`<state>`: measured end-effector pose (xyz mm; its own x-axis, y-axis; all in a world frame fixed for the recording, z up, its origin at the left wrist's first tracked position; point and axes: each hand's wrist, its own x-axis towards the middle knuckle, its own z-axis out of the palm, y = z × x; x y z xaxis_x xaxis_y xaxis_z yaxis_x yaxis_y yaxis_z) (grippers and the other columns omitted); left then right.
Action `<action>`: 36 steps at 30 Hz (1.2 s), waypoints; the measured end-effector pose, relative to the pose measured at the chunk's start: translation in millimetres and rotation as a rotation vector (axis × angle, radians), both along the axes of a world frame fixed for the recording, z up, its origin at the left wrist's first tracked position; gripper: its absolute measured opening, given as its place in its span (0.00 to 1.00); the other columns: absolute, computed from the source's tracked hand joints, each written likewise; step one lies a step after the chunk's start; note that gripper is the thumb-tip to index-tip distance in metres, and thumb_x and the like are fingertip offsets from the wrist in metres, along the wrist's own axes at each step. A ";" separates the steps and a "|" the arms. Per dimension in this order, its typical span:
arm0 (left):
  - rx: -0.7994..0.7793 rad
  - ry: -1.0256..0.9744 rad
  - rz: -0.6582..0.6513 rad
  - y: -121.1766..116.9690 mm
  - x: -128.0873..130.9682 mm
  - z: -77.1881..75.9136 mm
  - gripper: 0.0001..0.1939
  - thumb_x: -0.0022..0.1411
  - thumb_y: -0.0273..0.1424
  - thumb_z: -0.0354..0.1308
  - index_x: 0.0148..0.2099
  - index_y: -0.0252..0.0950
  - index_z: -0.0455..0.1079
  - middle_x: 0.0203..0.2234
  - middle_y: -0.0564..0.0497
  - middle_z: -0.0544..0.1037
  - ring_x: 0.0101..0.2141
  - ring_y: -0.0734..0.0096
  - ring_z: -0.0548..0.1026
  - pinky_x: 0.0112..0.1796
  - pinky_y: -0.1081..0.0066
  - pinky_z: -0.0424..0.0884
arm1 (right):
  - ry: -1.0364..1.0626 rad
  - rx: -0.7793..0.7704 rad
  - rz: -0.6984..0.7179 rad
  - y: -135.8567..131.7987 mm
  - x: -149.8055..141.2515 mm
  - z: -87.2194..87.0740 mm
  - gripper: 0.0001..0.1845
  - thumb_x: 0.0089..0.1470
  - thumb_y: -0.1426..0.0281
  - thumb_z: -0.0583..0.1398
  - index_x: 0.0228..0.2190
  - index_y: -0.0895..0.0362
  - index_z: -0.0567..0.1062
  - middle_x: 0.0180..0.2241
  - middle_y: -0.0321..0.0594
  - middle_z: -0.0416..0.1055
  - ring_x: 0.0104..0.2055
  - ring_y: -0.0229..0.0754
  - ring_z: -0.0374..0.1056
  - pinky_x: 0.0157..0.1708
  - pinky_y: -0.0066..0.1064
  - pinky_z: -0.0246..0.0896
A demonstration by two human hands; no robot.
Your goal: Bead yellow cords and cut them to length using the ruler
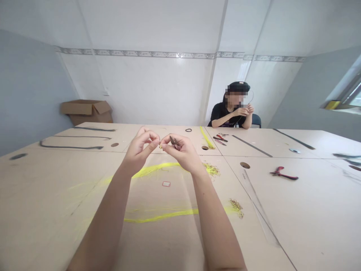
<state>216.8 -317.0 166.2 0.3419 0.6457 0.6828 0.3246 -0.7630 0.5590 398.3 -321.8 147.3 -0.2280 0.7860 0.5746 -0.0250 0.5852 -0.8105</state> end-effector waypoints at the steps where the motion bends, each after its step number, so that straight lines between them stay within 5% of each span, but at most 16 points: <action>1: -0.002 -0.003 0.006 0.4 0.1 -0.4 0.12 0.72 0.38 0.53 0.36 0.40 0.70 0.36 0.50 0.69 0.42 0.67 0.68 0.47 0.65 0.68 | -0.007 0.007 -0.028 -0.2 -0.8 0.4 0.13 0.58 0.60 0.64 0.29 0.57 0.72 0.27 0.34 0.61 0.24 0.32 0.46 0.25 0.30 0.42; 9: 0.046 -0.005 0.053 2.2 -0.1 -1.3 0.09 0.71 0.36 0.55 0.38 0.40 0.70 0.37 0.51 0.67 0.42 0.69 0.68 0.48 0.67 0.67 | 0.015 0.065 -0.160 0.8 -6.7 3.1 0.07 0.54 0.69 0.61 0.26 0.57 0.69 0.27 0.34 0.64 0.26 0.32 0.52 0.27 0.29 0.47; 24: 0.093 -0.021 0.039 3.9 -2.8 -0.2 0.08 0.69 0.37 0.59 0.38 0.40 0.73 0.36 0.52 0.67 0.40 0.70 0.68 0.47 0.68 0.65 | -0.083 0.118 -0.239 -4.3 4.3 7.6 0.06 0.56 0.69 0.62 0.28 0.57 0.74 0.28 0.35 0.69 0.26 0.32 0.54 0.25 0.29 0.46; 36: 0.122 -0.054 0.064 5.7 -3.3 -2.4 0.07 0.68 0.36 0.61 0.37 0.40 0.74 0.35 0.52 0.67 0.40 0.69 0.69 0.46 0.67 0.66 | -0.039 -0.185 -0.007 -2.1 2.2 6.2 0.12 0.53 0.61 0.67 0.29 0.55 0.74 0.22 0.30 0.58 0.22 0.31 0.43 0.23 0.29 0.39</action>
